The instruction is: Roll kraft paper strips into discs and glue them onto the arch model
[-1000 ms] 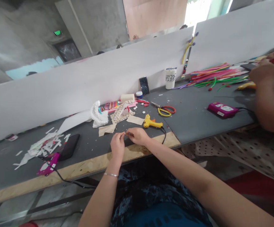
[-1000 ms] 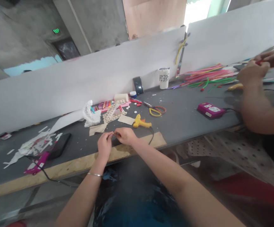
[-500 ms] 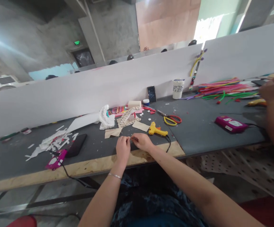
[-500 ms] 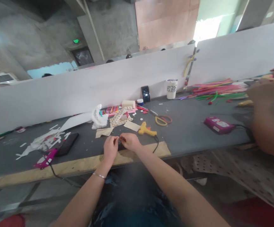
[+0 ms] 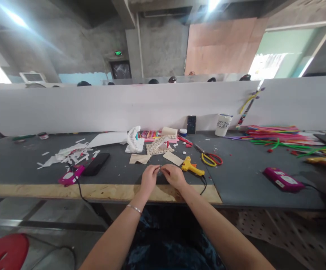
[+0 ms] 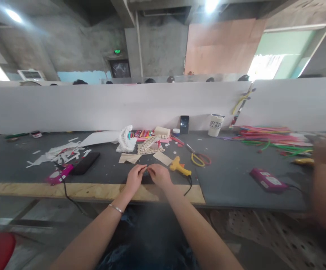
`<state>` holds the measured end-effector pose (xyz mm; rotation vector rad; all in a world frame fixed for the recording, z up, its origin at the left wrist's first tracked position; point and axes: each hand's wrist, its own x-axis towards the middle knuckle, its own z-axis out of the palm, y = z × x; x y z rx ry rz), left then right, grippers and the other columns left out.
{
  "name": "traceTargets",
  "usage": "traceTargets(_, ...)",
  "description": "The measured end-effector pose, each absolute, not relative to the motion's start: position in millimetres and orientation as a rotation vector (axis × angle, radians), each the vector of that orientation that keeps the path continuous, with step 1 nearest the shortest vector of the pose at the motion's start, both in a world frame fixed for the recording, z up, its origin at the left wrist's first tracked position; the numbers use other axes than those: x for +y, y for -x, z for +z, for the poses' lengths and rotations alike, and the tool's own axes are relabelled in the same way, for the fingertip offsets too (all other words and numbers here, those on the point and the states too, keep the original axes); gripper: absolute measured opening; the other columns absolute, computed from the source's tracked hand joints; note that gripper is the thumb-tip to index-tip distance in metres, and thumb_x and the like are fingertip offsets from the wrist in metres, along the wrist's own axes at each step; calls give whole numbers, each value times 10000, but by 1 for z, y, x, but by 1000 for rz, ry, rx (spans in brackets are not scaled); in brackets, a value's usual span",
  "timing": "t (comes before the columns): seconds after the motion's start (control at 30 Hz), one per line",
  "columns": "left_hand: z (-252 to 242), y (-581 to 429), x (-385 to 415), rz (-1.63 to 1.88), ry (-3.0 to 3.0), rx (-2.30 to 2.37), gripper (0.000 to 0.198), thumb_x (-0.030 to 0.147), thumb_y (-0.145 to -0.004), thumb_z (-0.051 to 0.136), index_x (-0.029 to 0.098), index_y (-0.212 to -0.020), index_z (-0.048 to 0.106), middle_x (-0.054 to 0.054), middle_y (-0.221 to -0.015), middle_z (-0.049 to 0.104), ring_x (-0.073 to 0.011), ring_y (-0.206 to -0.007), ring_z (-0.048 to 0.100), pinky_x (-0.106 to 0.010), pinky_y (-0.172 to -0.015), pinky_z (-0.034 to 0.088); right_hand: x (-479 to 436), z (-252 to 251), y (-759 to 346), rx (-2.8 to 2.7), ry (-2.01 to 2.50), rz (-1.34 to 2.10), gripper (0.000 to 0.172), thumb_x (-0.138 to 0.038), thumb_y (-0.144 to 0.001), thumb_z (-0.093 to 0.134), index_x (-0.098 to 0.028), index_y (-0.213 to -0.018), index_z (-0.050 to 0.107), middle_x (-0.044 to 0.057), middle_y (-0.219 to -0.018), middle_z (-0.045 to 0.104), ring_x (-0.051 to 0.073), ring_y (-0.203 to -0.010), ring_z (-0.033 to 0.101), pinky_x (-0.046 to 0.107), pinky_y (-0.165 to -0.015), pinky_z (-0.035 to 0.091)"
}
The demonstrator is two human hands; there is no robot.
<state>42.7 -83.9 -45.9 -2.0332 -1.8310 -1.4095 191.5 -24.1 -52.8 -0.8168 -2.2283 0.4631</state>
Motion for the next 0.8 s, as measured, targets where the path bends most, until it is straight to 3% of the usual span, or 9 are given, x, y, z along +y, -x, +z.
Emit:
traceTargets(0.57,-48,-44,-91,-1242,1891,-1883,195,161,-908,524,215,-756,633,-48,-789,655,-215,-802,617,-349,-738,504,-25,-60,-184,-2290,791,475,248,-343,-964,556,-191,-1150,618,76,-1168,635,178,-952,638,378,-827,556)
traceTargets(0.8,-55,-51,-90,-1178,1905,-1876,200,179,-937,501,234,-851,673,-50,-841,668,-200,-825,616,-328,-753,512,-23,-64,-185,-2251,856,453,269,-344,-959,564,-186,-1173,607,80,-1184,627,188,-971,637,390,-836,554)
